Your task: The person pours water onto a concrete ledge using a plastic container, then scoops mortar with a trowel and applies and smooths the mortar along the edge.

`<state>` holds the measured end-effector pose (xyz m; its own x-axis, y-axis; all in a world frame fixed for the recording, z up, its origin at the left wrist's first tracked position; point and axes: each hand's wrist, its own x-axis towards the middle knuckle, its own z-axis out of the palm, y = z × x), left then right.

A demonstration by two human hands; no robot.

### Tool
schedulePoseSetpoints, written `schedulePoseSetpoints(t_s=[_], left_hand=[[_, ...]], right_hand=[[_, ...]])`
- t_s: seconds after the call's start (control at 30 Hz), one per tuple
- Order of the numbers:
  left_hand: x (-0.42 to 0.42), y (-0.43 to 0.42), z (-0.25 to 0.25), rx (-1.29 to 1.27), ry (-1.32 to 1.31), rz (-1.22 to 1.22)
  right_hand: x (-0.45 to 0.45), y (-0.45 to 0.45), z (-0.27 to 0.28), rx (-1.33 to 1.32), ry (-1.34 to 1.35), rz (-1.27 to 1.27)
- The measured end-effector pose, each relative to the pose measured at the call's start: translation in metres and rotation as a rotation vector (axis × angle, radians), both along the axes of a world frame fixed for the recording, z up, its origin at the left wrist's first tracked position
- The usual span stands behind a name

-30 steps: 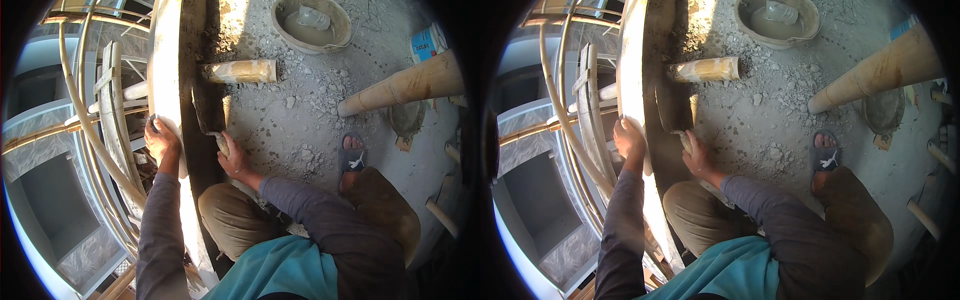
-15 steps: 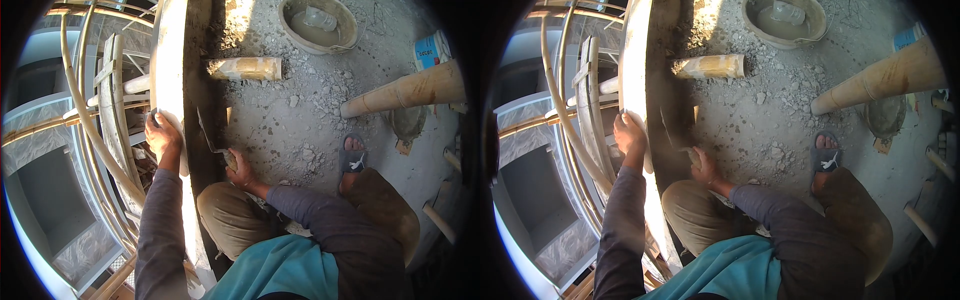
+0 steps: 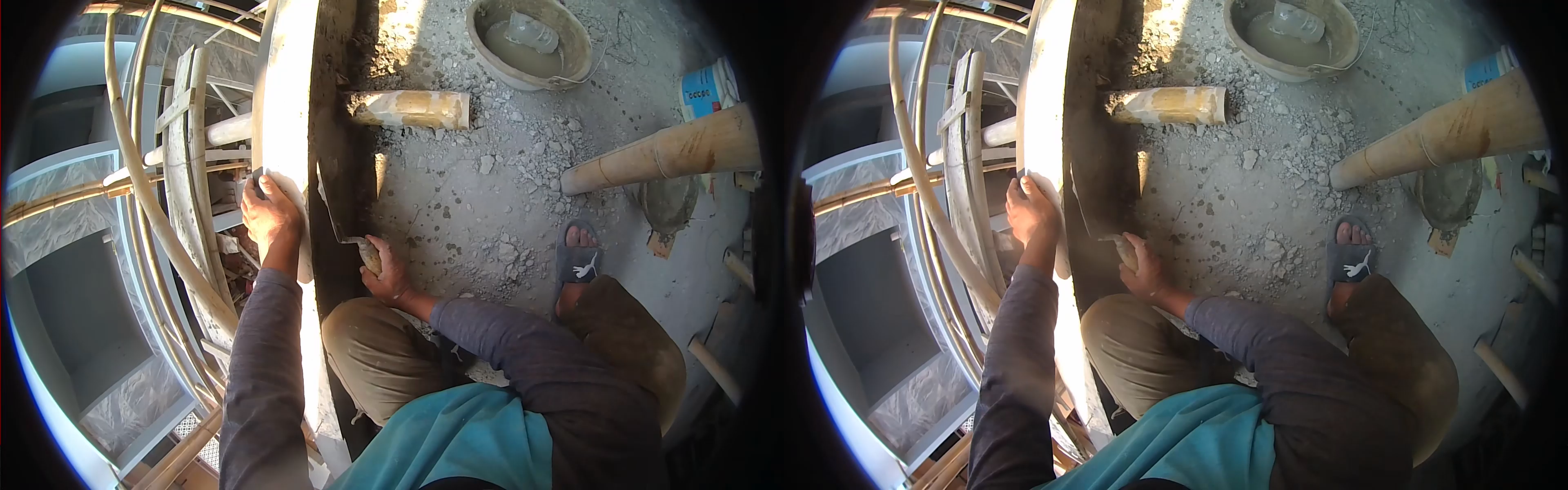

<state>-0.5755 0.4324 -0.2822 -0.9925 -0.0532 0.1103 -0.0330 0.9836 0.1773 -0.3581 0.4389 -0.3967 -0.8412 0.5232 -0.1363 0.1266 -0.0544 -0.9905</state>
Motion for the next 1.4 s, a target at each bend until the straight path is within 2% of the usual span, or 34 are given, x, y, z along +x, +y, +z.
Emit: schedulePoseSetpoints(t_s=[0.13,0.27,0.33,0.43,0.53,0.67,0.73,0.83,0.97,1.03,1.17,1.27,1.4], left_hand=[[0.001,0.0,0.0,0.024,-0.002,-0.01],[0.001,0.0,-0.002,0.021,0.011,-0.005],[0.002,-0.002,-0.002,0.026,0.009,-0.015],[0.001,-0.002,-0.001,0.037,0.009,-0.017],[0.0,0.0,0.002,0.041,-0.014,-0.001],[0.002,-0.001,0.001,0.036,-0.037,0.006],[0.001,-0.001,0.002,0.036,-0.024,-0.006],[0.0,-0.002,0.001,0.047,-0.04,0.013],[0.002,0.001,0.002,0.046,-0.035,0.006],[0.001,0.001,0.002,0.04,-0.033,0.016],[0.004,-0.004,-0.001,0.036,-0.021,-0.015],[0.001,-0.001,0.003,0.038,-0.014,-0.013],[0.001,-0.002,-0.001,0.04,-0.008,-0.009]], right_hand=[[-0.002,-0.011,-0.014,-0.007,0.032,-0.123],[-0.029,-0.001,-0.006,0.009,0.024,-0.128],[-0.037,0.006,0.006,0.077,-0.026,-0.074],[-0.019,-0.001,-0.008,0.084,-0.081,0.054],[0.016,-0.006,-0.036,0.233,0.043,0.078],[0.012,0.002,-0.028,0.175,0.057,0.014],[-0.017,0.011,-0.01,0.154,-0.023,-0.089],[-0.043,0.029,0.027,0.059,-0.056,-0.043],[-0.025,0.024,0.013,0.157,0.068,-0.03],[-0.006,0.024,-0.002,0.225,0.172,0.074],[-0.014,0.027,0.005,0.21,0.158,0.028],[-0.056,0.044,0.014,0.148,0.051,-0.181],[-0.055,0.041,0.026,0.157,0.084,-0.081]])
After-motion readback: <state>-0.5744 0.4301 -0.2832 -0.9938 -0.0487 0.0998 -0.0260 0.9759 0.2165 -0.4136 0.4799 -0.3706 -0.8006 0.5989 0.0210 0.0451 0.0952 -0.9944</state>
